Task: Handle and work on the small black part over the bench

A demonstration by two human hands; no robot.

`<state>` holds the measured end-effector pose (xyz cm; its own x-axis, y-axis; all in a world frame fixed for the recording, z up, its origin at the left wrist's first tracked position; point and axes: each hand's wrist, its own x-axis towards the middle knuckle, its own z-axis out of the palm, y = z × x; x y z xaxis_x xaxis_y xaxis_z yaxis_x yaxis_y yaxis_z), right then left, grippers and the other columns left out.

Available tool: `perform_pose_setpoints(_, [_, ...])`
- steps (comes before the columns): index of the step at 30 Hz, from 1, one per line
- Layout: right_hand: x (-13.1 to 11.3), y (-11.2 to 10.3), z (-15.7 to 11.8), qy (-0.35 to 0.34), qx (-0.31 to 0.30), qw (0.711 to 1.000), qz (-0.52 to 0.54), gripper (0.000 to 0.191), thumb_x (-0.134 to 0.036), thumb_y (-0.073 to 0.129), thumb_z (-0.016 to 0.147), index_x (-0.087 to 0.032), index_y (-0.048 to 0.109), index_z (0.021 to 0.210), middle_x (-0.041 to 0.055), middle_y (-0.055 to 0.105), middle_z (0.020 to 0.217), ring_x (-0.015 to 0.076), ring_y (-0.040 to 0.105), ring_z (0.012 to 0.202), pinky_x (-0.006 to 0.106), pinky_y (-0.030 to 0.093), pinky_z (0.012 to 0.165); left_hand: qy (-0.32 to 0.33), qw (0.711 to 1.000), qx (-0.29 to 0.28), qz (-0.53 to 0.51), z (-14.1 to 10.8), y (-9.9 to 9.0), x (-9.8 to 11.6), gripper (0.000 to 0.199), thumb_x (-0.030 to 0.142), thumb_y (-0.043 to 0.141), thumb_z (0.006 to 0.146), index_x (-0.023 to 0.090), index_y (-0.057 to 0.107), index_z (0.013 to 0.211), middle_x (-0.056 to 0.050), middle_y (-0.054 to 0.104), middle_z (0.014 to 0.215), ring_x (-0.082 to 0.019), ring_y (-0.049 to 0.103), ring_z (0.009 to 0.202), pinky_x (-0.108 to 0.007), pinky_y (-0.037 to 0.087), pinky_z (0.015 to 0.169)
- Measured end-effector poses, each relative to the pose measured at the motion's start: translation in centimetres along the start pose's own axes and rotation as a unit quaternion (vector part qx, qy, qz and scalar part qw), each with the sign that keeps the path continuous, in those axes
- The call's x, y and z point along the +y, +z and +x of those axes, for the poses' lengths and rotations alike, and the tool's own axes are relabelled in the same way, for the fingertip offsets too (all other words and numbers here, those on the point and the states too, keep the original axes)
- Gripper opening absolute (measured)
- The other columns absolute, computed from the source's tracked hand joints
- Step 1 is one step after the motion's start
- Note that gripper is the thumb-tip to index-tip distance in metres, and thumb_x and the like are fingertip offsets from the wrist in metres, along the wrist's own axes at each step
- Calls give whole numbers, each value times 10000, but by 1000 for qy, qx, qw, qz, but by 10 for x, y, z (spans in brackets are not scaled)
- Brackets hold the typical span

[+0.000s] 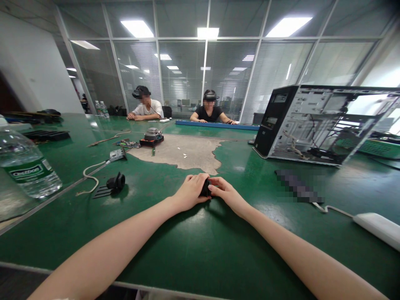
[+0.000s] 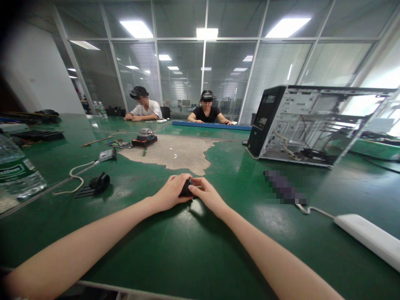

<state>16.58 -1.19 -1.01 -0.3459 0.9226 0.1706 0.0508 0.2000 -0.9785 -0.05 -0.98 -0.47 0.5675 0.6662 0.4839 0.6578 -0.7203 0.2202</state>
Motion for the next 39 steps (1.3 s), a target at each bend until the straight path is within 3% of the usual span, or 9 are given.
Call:
perform_pose_setpoints(6, [-9, -1, -3, -6, -58, 997, 41, 376, -272, 675, 617, -231, 448, 914, -5, 565, 871, 131, 550, 814, 314, 428, 763, 1, 1000, -2, -2, 0, 0, 0, 524, 305, 609, 686, 207, 313, 1107, -69, 488, 1086, -222, 468, 1003, -378, 306, 860])
perform_pose_setpoints(11, [-7, 0, -3, -6, -21, 999, 34, 241, -326, 599, 694, -219, 470, 867, -9, 560, 828, 120, 547, 777, 295, 434, 734, 3, 1000, -1, -5, 1, 0, 0, 526, 329, 602, 692, 208, 307, 1111, -71, 487, 1083, -224, 459, 1019, -379, 305, 861])
perform_pose_setpoints(14, [-2, 0, -1, -1, -8, 1000, 21, 266, -340, 587, 702, -217, 477, 911, 5, 566, 854, 126, 549, 776, 299, 439, 727, 1, 1000, -3, -3, 1, 0, 0, 526, 329, 601, 694, 206, 307, 1113, -71, 489, 1076, -224, 459, 1020, -378, 308, 859])
perform_pose_setpoints(22, [-10, -3, -4, 5, -54, 998, 35, 371, -288, 669, 624, -228, 452, 919, 3, 567, 889, 139, 550, 822, 318, 433, 759, -5, 1000, -7, -8, 0, -2, 2, 525, 288, 610, 688, 208, 313, 1114, -69, 483, 1105, -223, 464, 1022, -380, 309, 871])
perform_pose_setpoints(26, [-9, 0, -3, 5, -28, 999, 35, 268, -340, 597, 696, -220, 455, 888, -4, 568, 835, 119, 553, 751, 306, 431, 733, -6, 1000, -3, -8, 0, -2, 2, 548, 312, 622, 681, 203, 309, 1117, -71, 490, 1097, -228, 458, 1030, -379, 312, 872])
perform_pose_setpoints(31, [-3, 0, -1, 5, -7, 1000, 11, 291, -357, 571, 714, -214, 466, 945, 12, 571, 856, 130, 554, 769, 313, 431, 740, -6, 1000, 1, -10, 1, -1, 1, 520, 321, 617, 687, 203, 322, 1099, -69, 489, 1100, -222, 465, 1012, -375, 314, 861])
perform_pose_setpoints(36, [-10, -1, -4, -4, -49, 998, 35, 352, -299, 659, 631, -225, 458, 910, 10, 568, 898, 144, 551, 827, 314, 436, 745, -6, 1000, -3, -12, 1, -1, 0, 509, 316, 610, 690, 215, 325, 1099, -59, 490, 1087, -216, 471, 994, -377, 313, 854])
perform_pose_setpoints(39, [-12, 0, -5, -16, -43, 998, 53, 285, -300, 641, 652, -219, 463, 860, 2, 562, 884, 136, 551, 822, 301, 440, 734, -8, 1000, -1, -11, 1, -1, 1, 520, 317, 617, 682, 212, 325, 1100, -61, 491, 1079, -220, 471, 992, -380, 315, 854])
